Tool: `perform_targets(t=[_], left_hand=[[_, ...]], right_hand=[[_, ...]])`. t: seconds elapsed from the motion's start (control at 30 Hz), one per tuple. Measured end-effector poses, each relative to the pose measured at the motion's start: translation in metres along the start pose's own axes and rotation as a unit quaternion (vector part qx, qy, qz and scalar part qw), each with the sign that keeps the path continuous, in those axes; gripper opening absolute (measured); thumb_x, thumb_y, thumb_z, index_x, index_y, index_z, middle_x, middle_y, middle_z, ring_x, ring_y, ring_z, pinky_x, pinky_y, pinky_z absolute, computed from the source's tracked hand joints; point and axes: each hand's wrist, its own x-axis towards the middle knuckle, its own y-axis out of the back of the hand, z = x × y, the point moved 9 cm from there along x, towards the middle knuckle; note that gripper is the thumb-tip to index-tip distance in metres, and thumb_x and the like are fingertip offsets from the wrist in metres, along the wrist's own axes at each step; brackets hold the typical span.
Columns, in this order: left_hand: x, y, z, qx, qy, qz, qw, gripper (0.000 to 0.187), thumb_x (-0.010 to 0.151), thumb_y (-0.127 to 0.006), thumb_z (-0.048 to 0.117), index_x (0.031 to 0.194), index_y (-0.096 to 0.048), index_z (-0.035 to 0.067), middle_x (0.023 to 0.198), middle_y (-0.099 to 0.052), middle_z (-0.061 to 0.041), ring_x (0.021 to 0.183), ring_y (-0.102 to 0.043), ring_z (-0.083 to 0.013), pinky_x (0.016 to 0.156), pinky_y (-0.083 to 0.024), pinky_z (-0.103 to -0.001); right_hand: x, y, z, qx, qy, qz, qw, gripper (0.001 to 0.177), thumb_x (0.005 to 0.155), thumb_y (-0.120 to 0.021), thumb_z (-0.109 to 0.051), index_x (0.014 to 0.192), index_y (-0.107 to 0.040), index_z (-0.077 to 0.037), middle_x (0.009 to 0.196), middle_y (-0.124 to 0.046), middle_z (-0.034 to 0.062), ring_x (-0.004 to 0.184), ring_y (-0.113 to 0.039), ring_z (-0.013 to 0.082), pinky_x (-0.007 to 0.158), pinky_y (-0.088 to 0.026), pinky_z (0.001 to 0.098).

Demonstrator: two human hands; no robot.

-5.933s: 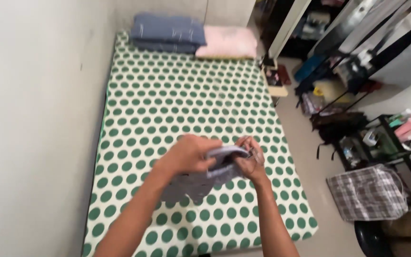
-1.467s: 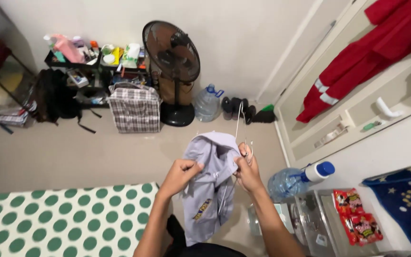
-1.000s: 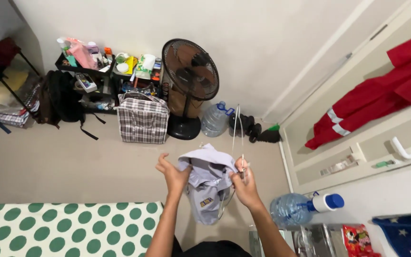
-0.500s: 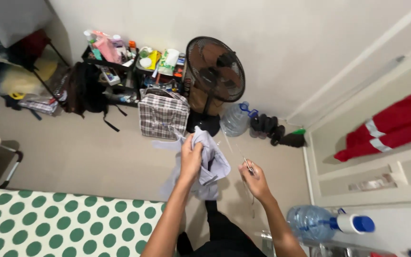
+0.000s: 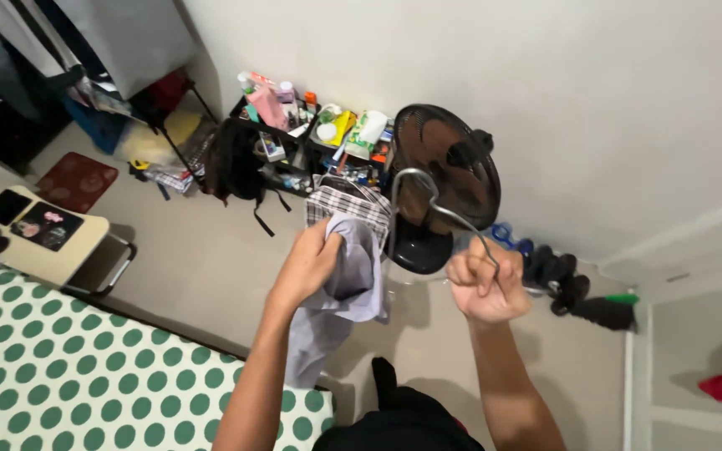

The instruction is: Organize and hang clothes in a closet.

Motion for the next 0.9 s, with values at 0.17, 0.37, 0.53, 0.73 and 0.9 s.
perform_targets(t=[0.17,0.37,0.53,0.73,0.9], left_hand=[[0.021,0.024,0.046,0.123,-0.05,0.049,0.99,0.031,0.096,-0.054,0.015,0.118,-0.061,-0.006,0.098,-0.068,-0.027,0.094,-0.065,-0.0409,0.085,-0.05,-0.046],[0.045,0.081,0.038,-0.042,-0.096,0.105,0.989,0.034,0.094,-0.052,0.004,0.123,-0.067,-0.006,0.114,-0.072,-0.018,0.106,-0.066,-0.0273,0.095,-0.05,-0.036],[0.057,0.15,0.025,-0.182,-0.027,0.185,0.965,0.032,0.096,-0.051,-0.002,0.121,-0.071,-0.005,0.106,-0.072,-0.005,0.096,-0.063,-0.012,0.087,-0.051,-0.027],[0.082,0.232,0.005,-0.305,-0.084,0.217,0.923,0.033,0.087,-0.059,-0.014,0.117,-0.07,-0.005,0.106,-0.073,-0.008,0.095,-0.069,-0.0119,0.087,-0.055,-0.025],[0.098,0.3,-0.003,-0.304,-0.098,0.259,0.912,0.037,0.082,-0.063,-0.013,0.115,-0.06,0.003,0.101,-0.072,-0.007,0.091,-0.07,-0.0102,0.081,-0.056,-0.024]], right_hand=[[0.066,-0.019,0.053,0.106,-0.023,-0.062,0.992,0.055,0.103,-0.065,-0.033,0.065,-0.035,-0.006,0.073,-0.038,0.0043,0.056,-0.022,0.0116,0.053,-0.018,0.0323],[0.116,-0.019,0.12,0.024,-0.058,-0.149,0.987,0.056,0.1,-0.068,-0.035,0.063,-0.05,0.003,0.067,-0.045,0.0073,0.053,-0.033,0.0148,0.052,-0.025,0.0334],[0.157,-0.026,0.157,-0.168,-0.073,-0.287,0.94,0.054,0.101,-0.064,-0.04,0.065,-0.057,-0.001,0.069,-0.056,0.0058,0.068,-0.052,0.0189,0.063,-0.041,0.0324],[0.199,-0.035,0.199,-0.438,-0.019,-0.357,0.825,0.025,0.089,-0.071,-0.024,0.073,-0.067,-0.004,0.078,-0.056,0.005,0.096,-0.051,0.0241,0.091,-0.041,0.0389],[0.226,-0.093,0.237,-0.505,0.02,-0.474,0.721,0.02,0.085,-0.072,-0.02,0.074,-0.065,-0.005,0.094,-0.055,0.0078,0.104,-0.051,0.0296,0.096,-0.04,0.0433]])
